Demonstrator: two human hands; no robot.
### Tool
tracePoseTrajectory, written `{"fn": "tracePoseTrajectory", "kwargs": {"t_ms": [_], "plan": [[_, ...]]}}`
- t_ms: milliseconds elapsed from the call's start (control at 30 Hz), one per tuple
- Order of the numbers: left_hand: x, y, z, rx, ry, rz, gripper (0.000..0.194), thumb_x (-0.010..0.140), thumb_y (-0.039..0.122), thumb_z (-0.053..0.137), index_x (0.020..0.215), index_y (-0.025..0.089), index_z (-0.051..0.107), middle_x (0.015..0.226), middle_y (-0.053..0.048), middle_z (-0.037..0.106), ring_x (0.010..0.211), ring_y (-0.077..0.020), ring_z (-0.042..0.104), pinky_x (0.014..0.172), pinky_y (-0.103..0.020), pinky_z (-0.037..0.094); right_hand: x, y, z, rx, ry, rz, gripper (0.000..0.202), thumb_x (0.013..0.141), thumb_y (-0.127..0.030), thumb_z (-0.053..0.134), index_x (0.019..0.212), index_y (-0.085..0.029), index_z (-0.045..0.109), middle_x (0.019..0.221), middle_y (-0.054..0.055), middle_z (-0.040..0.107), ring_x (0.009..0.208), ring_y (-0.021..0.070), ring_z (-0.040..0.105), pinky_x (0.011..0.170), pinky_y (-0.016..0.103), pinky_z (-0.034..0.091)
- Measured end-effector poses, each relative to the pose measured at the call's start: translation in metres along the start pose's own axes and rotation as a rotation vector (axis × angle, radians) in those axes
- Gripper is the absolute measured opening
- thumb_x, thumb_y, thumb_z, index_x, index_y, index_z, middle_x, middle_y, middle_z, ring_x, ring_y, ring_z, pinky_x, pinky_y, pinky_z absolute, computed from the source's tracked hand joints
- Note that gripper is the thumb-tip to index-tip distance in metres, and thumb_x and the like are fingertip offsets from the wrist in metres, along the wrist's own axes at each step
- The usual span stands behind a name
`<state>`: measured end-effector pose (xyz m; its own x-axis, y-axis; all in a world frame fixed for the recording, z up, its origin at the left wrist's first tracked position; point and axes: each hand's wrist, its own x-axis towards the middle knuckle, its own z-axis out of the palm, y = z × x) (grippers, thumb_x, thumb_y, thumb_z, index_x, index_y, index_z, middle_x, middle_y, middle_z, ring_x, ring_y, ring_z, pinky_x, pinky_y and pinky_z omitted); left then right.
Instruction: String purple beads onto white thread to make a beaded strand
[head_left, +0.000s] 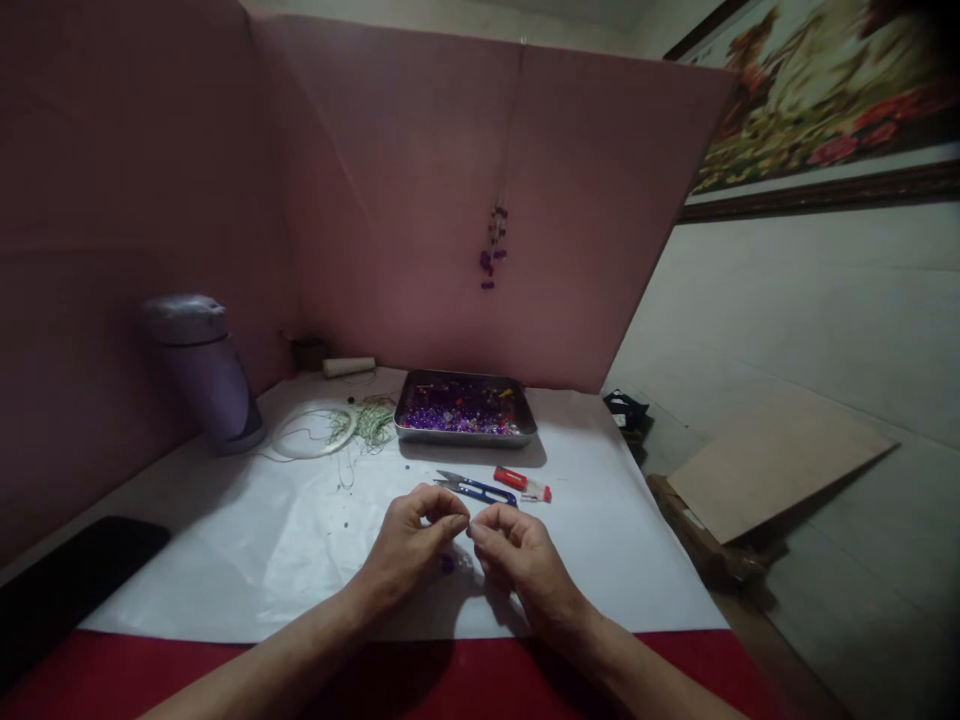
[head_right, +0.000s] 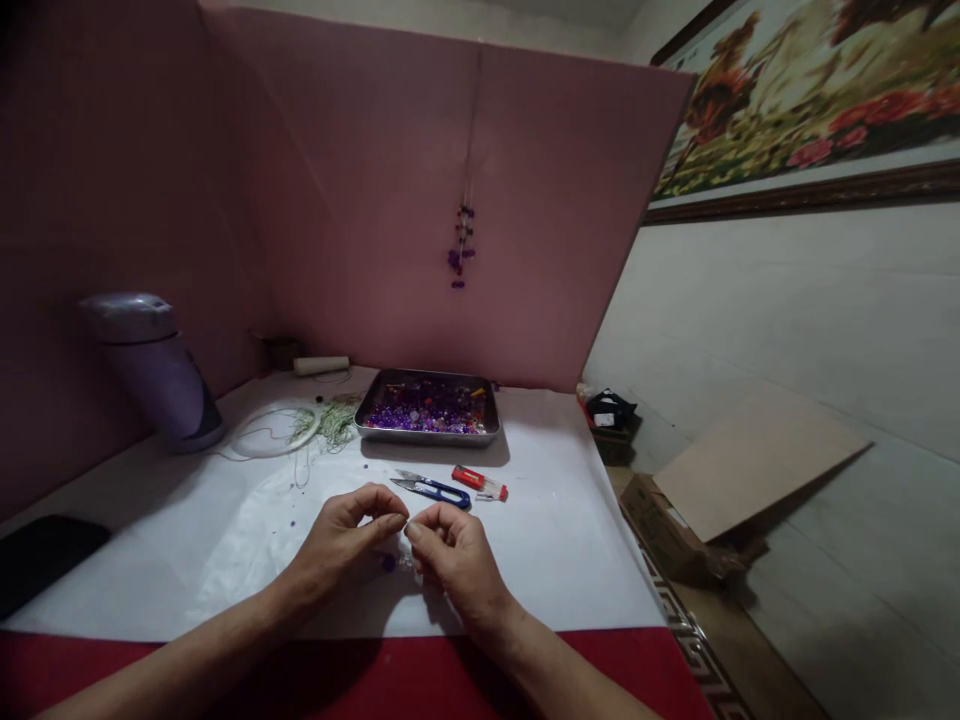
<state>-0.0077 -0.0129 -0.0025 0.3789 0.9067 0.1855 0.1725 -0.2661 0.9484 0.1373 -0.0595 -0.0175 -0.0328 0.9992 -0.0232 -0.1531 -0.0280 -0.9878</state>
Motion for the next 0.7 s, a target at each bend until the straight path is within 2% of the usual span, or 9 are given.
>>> {"fn": "tracePoseTrajectory", "kwargs": {"t_ms": [167,333,433,600,700], "plan": [[-0.001,-0.004,0.002,0.004,0.003,-0.007,0.012,0.070,0.025,0.057,0.068,0.015,0.062,0.068,-0.002,0.058,0.067,-0.0149,0.050,0.066,-0.027,0.039,0.000,0.001,0.001,0.002,0.024,0.006,0.023,0.072,-0.034,0.063,0.069,-0.015,0.050,0.046,-0.007,0.045,0.039,0.0046,0.032,0.039,0.018,0.022],[-0.001,-0.007,0.002,0.024,0.005,0.000,0.011,0.072,0.024,0.056,0.068,0.015,0.062,0.070,-0.002,0.058,0.069,-0.0151,0.051,0.067,-0.027,0.040,0.000,0.003,0.005,-0.020,0.059,-0.078,0.024,0.071,-0.034,0.064,0.064,-0.016,0.051,0.047,-0.007,0.043,0.043,0.0061,0.035,0.042,0.019,0.026],[0.004,-0.009,-0.004,0.028,0.007,0.032,0.011,0.072,0.025,0.058,0.073,0.015,0.063,0.073,-0.002,0.060,0.071,-0.0151,0.052,0.068,-0.027,0.040,0.002,0.007,0.005,-0.017,0.071,-0.102,0.024,0.072,-0.034,0.063,0.064,-0.016,0.050,0.046,-0.007,0.043,0.042,0.0058,0.035,0.041,0.018,0.026],[0.020,-0.003,-0.023,0.013,0.191,0.087,0.018,0.075,0.030,0.056,0.081,0.015,0.064,0.075,-0.003,0.063,0.074,-0.0157,0.054,0.070,-0.027,0.040,0.004,0.015,0.004,0.082,0.082,-0.072,0.024,0.073,-0.035,0.063,0.067,-0.017,0.048,0.044,-0.009,0.042,0.033,0.0027,0.026,0.034,0.017,0.019],[0.030,0.007,-0.030,-0.042,0.248,0.080,0.017,0.073,0.028,0.058,0.081,0.014,0.063,0.074,-0.003,0.063,0.072,-0.0149,0.055,0.068,-0.026,0.041,0.004,0.014,0.003,0.181,0.091,-0.018,0.025,0.072,-0.037,0.063,0.070,-0.018,0.046,0.044,-0.010,0.042,0.031,0.0021,0.024,0.032,0.015,0.017]]}}
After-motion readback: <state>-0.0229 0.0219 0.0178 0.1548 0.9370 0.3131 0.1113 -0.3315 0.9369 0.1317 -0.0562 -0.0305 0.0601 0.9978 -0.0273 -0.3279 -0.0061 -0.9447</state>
